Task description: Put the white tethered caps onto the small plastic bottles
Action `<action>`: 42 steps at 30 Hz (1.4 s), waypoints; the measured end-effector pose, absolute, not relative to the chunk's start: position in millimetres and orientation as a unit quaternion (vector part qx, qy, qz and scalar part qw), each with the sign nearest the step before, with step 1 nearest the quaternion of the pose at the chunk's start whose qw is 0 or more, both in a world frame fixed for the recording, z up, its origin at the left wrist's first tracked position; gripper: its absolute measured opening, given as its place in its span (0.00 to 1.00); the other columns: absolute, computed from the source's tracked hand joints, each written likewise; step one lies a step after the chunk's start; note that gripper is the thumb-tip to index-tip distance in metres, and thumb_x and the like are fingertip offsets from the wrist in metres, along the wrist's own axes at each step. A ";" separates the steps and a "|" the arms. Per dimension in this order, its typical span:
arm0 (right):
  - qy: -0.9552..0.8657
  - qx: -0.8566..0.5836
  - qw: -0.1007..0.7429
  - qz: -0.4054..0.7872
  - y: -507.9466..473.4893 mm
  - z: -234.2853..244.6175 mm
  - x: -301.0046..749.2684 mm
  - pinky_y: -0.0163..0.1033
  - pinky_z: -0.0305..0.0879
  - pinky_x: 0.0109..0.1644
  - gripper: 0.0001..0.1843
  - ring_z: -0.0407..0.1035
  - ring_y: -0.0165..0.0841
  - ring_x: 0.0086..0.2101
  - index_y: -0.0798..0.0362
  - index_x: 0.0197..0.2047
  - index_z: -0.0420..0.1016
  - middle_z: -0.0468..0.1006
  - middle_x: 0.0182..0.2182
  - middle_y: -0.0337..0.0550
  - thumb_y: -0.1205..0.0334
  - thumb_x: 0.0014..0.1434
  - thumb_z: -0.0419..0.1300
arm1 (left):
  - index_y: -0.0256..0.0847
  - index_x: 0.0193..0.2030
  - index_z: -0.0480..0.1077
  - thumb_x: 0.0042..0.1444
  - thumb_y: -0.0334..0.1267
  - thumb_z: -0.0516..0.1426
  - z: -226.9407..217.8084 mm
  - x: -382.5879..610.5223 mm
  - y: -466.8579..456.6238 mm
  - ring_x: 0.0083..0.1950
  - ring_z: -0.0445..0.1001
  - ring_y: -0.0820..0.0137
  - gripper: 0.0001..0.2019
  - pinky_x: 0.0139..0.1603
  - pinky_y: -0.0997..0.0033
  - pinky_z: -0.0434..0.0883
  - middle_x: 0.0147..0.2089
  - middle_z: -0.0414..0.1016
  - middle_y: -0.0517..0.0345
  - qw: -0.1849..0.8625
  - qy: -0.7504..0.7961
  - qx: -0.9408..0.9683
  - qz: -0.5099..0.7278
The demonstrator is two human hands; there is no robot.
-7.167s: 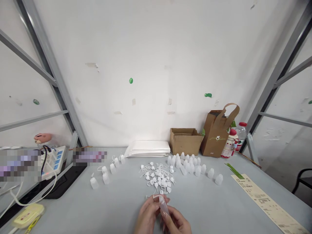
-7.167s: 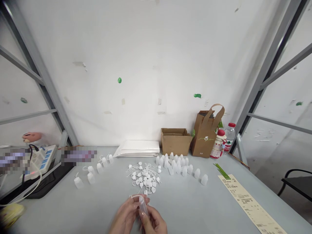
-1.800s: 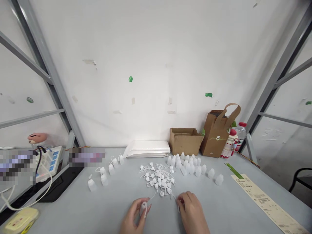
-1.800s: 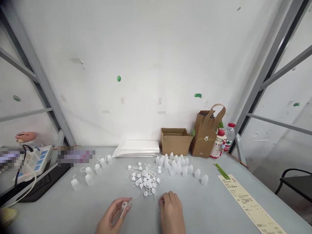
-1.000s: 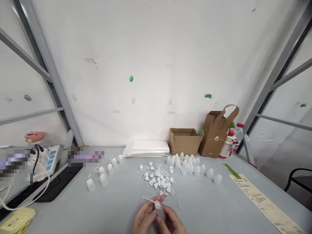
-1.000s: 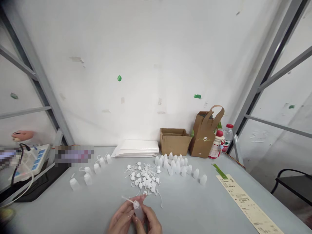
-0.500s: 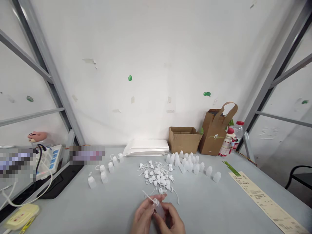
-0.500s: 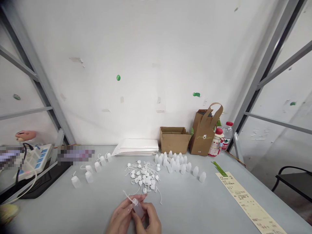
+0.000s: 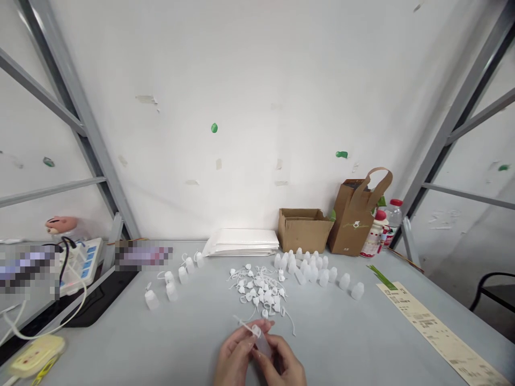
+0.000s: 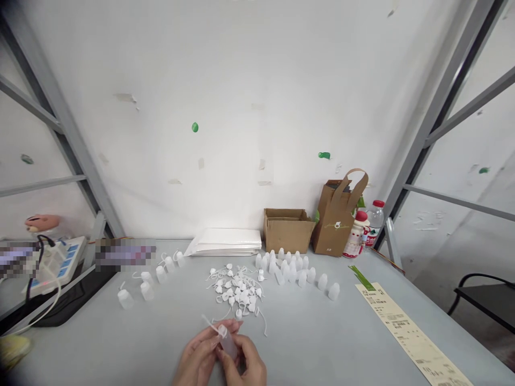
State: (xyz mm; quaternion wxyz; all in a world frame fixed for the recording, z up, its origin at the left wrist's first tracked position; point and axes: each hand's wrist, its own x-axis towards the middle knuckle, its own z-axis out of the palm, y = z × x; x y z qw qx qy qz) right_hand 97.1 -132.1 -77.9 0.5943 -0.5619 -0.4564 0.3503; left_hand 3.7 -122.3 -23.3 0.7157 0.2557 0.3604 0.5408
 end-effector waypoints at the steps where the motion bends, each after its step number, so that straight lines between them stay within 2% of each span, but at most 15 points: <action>1: -0.456 -0.559 0.594 0.356 -132.0 -79.3 97.4 0.30 0.59 0.25 0.21 0.62 0.30 0.21 0.51 0.28 0.78 0.73 0.19 0.37 0.41 0.42 0.62 | 0.35 0.33 0.78 0.39 0.37 0.63 -23.8 3.7 -122.4 0.47 0.72 0.52 0.12 0.54 0.54 0.62 0.38 0.80 0.43 0.717 0.359 0.252 0.542; 6: -0.442 -0.543 0.606 0.378 -132.3 -82.9 98.0 0.30 0.60 0.25 0.24 0.64 0.30 0.22 0.52 0.28 0.78 0.76 0.23 0.40 0.37 0.40 0.62 | 0.35 0.34 0.78 0.38 0.39 0.64 -26.3 2.7 -121.7 0.43 0.74 0.55 0.15 0.52 0.58 0.63 0.34 0.80 0.44 0.728 0.339 0.242 0.545; 10: -0.413 -0.511 0.624 0.422 -132.1 -79.2 98.5 0.30 0.61 0.27 0.24 0.66 0.31 0.23 0.52 0.27 0.79 0.77 0.23 0.41 0.39 0.37 0.65 | 0.35 0.35 0.78 0.38 0.39 0.64 -26.8 1.6 -120.4 0.41 0.74 0.59 0.15 0.47 0.64 0.65 0.34 0.79 0.46 0.748 0.323 0.222 0.536; 14: -0.378 -0.456 0.634 0.497 -131.1 -73.3 99.3 0.31 0.61 0.23 0.22 0.64 0.29 0.19 0.54 0.27 0.80 0.76 0.20 0.41 0.44 0.35 0.68 | 0.37 0.40 0.76 0.43 0.36 0.61 -27.1 1.1 -119.3 0.38 0.73 0.65 0.14 0.43 0.67 0.65 0.34 0.78 0.49 0.778 0.287 0.203 0.520; 20: -0.360 -0.412 0.639 0.540 -130.6 -70.6 99.6 0.33 0.65 0.27 0.19 0.69 0.33 0.24 0.53 0.26 0.80 0.77 0.22 0.43 0.47 0.34 0.70 | 0.43 0.42 0.74 0.46 0.33 0.57 -29.6 0.2 -119.1 0.38 0.73 0.67 0.14 0.42 0.68 0.63 0.32 0.75 0.54 0.815 0.229 0.169 0.505; 26: -0.373 -0.391 0.620 0.569 -131.0 -68.2 103.6 0.33 0.65 0.27 0.17 0.69 0.32 0.23 0.53 0.23 0.79 0.75 0.19 0.41 0.49 0.33 0.71 | 0.43 0.45 0.71 0.47 0.32 0.56 -27.5 1.0 -120.5 0.35 0.71 0.70 0.16 0.40 0.69 0.62 0.30 0.73 0.56 0.819 0.226 0.164 0.502; 30: -0.377 -0.378 0.612 0.584 -130.6 -67.6 105.8 0.32 0.64 0.27 0.15 0.68 0.30 0.22 0.53 0.22 0.79 0.76 0.19 0.40 0.52 0.32 0.72 | 0.43 0.46 0.70 0.48 0.32 0.56 -21.9 2.7 -122.9 0.32 0.70 0.71 0.17 0.38 0.70 0.62 0.27 0.70 0.60 0.815 0.239 0.170 0.500; 33: -0.374 -0.367 0.612 0.593 -131.1 -67.7 106.4 0.32 0.64 0.29 0.16 0.70 0.31 0.24 0.53 0.23 0.79 0.77 0.21 0.41 0.52 0.32 0.72 | 0.41 0.45 0.70 0.46 0.33 0.58 -18.8 3.3 -123.7 0.34 0.71 0.70 0.16 0.40 0.69 0.62 0.27 0.69 0.60 0.813 0.246 0.182 0.495; 36: -0.384 -0.357 0.588 0.616 -132.2 -64.9 108.3 0.31 0.61 0.26 0.19 0.67 0.29 0.20 0.54 0.24 0.79 0.76 0.19 0.41 0.48 0.34 0.70 | 0.41 0.45 0.70 0.46 0.35 0.59 -18.3 4.3 -122.9 0.32 0.71 0.70 0.16 0.38 0.70 0.63 0.27 0.70 0.59 0.809 0.264 0.192 0.490; 39: -0.402 -0.356 0.552 0.639 -132.2 -59.5 111.1 0.29 0.55 0.19 0.22 0.59 0.24 0.14 0.56 0.26 0.78 0.71 0.14 0.38 0.42 0.40 0.65 | 0.39 0.41 0.72 0.44 0.36 0.61 -20.8 5.9 -121.8 0.33 0.71 0.70 0.14 0.33 0.73 0.63 0.29 0.73 0.56 0.798 0.294 0.196 0.488; 42: -0.408 -0.353 0.547 0.641 -131.0 -55.6 112.5 0.28 0.51 0.18 0.25 0.56 0.24 0.12 0.56 0.29 0.77 0.68 0.11 0.36 0.40 0.45 0.61 | 0.37 0.37 0.74 0.43 0.34 0.61 -23.7 6.4 -121.6 0.35 0.71 0.69 0.12 0.31 0.74 0.64 0.33 0.75 0.53 0.784 0.304 0.199 0.504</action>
